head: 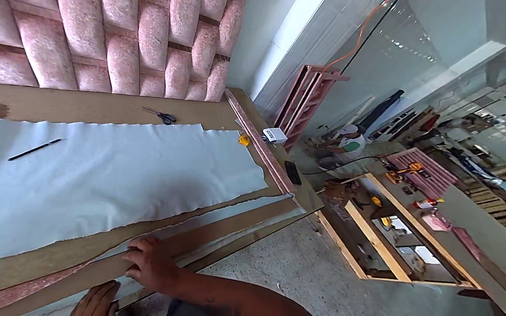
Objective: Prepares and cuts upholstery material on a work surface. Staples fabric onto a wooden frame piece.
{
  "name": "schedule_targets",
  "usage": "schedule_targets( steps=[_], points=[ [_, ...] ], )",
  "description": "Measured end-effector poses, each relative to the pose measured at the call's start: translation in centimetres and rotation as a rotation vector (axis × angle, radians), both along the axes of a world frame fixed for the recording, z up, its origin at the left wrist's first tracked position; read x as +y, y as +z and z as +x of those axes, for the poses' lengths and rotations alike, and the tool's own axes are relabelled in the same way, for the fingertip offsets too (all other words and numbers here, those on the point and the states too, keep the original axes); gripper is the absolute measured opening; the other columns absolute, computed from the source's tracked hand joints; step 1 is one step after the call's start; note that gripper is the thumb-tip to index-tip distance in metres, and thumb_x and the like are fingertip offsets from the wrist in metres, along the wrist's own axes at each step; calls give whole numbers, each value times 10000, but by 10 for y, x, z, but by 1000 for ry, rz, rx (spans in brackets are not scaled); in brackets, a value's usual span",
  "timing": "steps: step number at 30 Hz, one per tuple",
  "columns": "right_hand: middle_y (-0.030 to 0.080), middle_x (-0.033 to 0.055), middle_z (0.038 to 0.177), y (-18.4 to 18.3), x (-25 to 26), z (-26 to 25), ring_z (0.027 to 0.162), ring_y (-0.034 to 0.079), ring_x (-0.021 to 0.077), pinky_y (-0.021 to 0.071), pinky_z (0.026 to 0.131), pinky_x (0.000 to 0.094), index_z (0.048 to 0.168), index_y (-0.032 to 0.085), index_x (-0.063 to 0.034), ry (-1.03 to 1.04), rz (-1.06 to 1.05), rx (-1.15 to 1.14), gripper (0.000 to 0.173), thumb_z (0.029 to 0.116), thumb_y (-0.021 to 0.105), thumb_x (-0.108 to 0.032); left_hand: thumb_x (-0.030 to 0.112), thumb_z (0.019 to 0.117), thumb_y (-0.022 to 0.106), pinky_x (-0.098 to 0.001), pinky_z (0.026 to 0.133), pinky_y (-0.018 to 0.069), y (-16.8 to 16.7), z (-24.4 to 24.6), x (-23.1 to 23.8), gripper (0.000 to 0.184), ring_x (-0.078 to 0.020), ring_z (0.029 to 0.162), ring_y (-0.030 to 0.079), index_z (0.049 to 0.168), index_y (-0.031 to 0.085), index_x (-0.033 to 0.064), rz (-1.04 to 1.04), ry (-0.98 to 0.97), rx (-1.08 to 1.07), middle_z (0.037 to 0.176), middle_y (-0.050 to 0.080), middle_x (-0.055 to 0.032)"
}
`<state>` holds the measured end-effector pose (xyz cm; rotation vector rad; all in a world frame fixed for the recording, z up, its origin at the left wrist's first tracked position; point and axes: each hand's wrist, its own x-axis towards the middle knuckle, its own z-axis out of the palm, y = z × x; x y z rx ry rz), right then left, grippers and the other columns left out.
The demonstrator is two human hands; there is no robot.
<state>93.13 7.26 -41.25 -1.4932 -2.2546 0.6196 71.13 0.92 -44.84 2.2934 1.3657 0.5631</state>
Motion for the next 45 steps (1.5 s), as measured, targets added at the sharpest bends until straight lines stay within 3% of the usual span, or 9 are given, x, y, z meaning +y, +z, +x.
schedule_targets(
  steps=[4, 9, 15, 18, 24, 31, 36, 39, 45],
  points=[
    [648, -13, 1366, 7, -10, 83, 1343, 541, 178, 438, 1140, 436, 1193, 758, -252, -110, 7, -79, 287, 910, 750, -300, 221, 1019, 546, -521, 1105, 458, 2, 57, 4, 320, -332, 1283, 604, 1261, 724, 111, -21, -44, -21, 1312, 699, -88],
    [638, -31, 1380, -11, -21, 205, 1351, 534, 165, 430, 1152, 453, 1270, 715, -350, -50, 9, -145, 363, 928, 719, -472, 326, 984, 649, -532, 1002, 538, -6, 136, 8, 238, -273, 1242, 630, 1166, 771, 234, 127, 7, 11, 1240, 720, -6],
    [619, -51, 1400, -19, -7, 239, 1323, 548, 178, 476, 1075, 471, 1301, 687, -383, 152, 4, -123, 349, 952, 698, -365, 291, 1019, 611, -475, 953, 537, -21, 200, 1, 182, -208, 1188, 633, 1138, 749, 291, 225, 79, 57, 1220, 704, 39],
    [624, -81, 1395, -23, -4, 244, 1306, 559, 155, 483, 1059, 452, 1264, 703, -397, 168, 36, -128, 316, 948, 692, -403, 184, 1027, 563, -448, 956, 537, -24, 212, -2, 210, -190, 1184, 638, 1116, 738, 258, 230, 138, 75, 1223, 706, 40],
    [630, -109, 1383, -22, -3, 246, 1277, 569, 136, 481, 1033, 435, 1236, 720, -400, 179, 50, -165, 300, 940, 685, -436, 218, 1057, 537, -386, 974, 534, -12, 216, -18, 188, -170, 1117, 652, 1069, 721, 184, 204, 181, 82, 1162, 704, 6],
    [630, -69, 1381, -12, -1, 231, 1296, 559, 173, 475, 1055, 474, 1123, 763, -334, 153, 16, -159, 262, 904, 725, -473, 306, 1068, 519, -398, 1072, 496, -5, 212, -25, 235, -153, 1247, 604, 1157, 714, 211, 98, 174, 3, 1271, 679, 35],
    [631, 17, 1405, 23, 30, 153, 1334, 562, 209, 467, 1118, 474, 1300, 709, -209, 43, -114, -138, 386, 961, 668, -389, 333, 1053, 542, -435, 1063, 508, 18, 169, -12, 264, -177, 1251, 615, 1184, 747, 230, 43, 364, -101, 1293, 690, 29],
    [656, 43, 1342, 19, 51, 117, 1243, 608, 248, 498, 1042, 497, 1355, 671, -202, 13, -192, -287, 427, 958, 673, -360, 345, 1040, 559, -422, 1054, 511, 21, 145, 14, 248, -172, 1257, 608, 1147, 759, 244, 111, 484, -79, 1261, 703, 47],
    [728, 49, 1082, 8, 45, 101, 1081, 668, 218, 538, 988, 421, 1103, 795, -176, 86, -122, -279, 213, 976, 638, -245, 305, 973, 665, -520, 1257, 257, 22, 128, 56, 472, -225, 1537, 306, 1440, 600, 286, -34, 394, 104, 1590, 459, -10]
  ],
)
